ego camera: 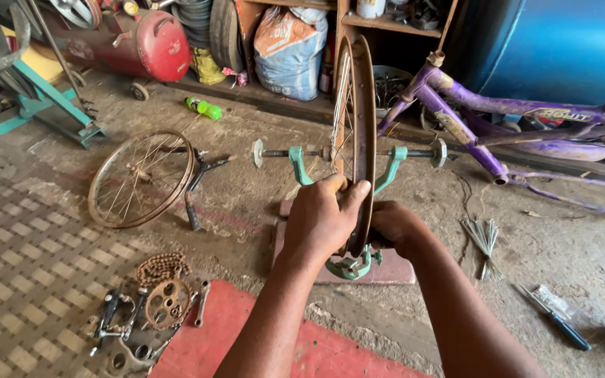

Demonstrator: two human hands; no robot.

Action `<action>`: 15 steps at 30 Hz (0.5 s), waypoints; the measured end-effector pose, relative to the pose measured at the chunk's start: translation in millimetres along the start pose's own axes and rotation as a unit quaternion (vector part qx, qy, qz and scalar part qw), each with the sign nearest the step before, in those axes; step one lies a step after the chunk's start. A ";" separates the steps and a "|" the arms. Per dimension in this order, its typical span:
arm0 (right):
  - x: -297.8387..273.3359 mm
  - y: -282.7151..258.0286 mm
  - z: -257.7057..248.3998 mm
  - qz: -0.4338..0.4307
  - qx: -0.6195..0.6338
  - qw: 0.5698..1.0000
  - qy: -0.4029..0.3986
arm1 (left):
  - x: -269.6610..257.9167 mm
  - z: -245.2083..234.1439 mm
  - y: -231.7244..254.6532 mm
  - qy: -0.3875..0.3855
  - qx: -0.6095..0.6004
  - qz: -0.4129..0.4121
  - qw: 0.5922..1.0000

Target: The person rotates a bicycle wheel mounted on a truing stand and adjusts the spokes by hand. Later, the person uses a pair of pliers to tighten or adjust the spokes on the wheel.

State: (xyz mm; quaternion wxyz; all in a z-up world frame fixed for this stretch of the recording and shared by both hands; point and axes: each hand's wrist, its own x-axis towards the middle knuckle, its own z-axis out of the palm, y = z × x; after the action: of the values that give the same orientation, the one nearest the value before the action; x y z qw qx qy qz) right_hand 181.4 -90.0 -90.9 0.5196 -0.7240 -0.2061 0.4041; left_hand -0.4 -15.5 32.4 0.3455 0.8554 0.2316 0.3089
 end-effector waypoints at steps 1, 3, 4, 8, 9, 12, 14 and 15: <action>2.1 1.8 -1.3 0.012 -0.004 1.000 0.008 | 0.7 1.2 1.6 0.012 0.010 0.005 1.000; 3.4 7.9 -5.3 0.035 -0.012 0.999 0.026 | 2.5 3.4 5.0 0.036 0.028 0.017 0.999; 2.6 10.2 -12.1 0.033 -0.012 0.998 0.046 | 3.9 4.3 5.9 0.037 0.023 0.018 0.999; -5.0 23.1 -29.8 0.006 -0.003 0.996 0.086 | 1.5 7.1 0.1 0.038 0.022 0.019 0.999; -6.1 22.2 -33.3 -0.010 0.002 0.996 0.089 | 3.9 7.1 -0.8 0.040 0.028 0.024 0.999; -16.4 22.3 -39.3 -0.022 -0.050 0.993 0.101 | 7.9 8.4 -1.1 0.010 0.067 -0.001 0.998; -23.6 20.9 -40.9 -0.023 -0.058 0.994 0.093 | 7.4 7.4 -0.5 0.049 0.073 0.047 0.995; -27.1 19.7 -42.5 -0.024 -0.061 0.994 0.091 | 7.4 6.8 0.0 0.069 0.075 0.073 0.992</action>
State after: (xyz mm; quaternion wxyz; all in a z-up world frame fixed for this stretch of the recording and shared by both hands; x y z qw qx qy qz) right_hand 197.1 -141.7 -93.3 0.5009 -0.7827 -0.1998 0.3108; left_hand 9.4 -14.0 31.2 0.2402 0.8702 0.2141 0.3730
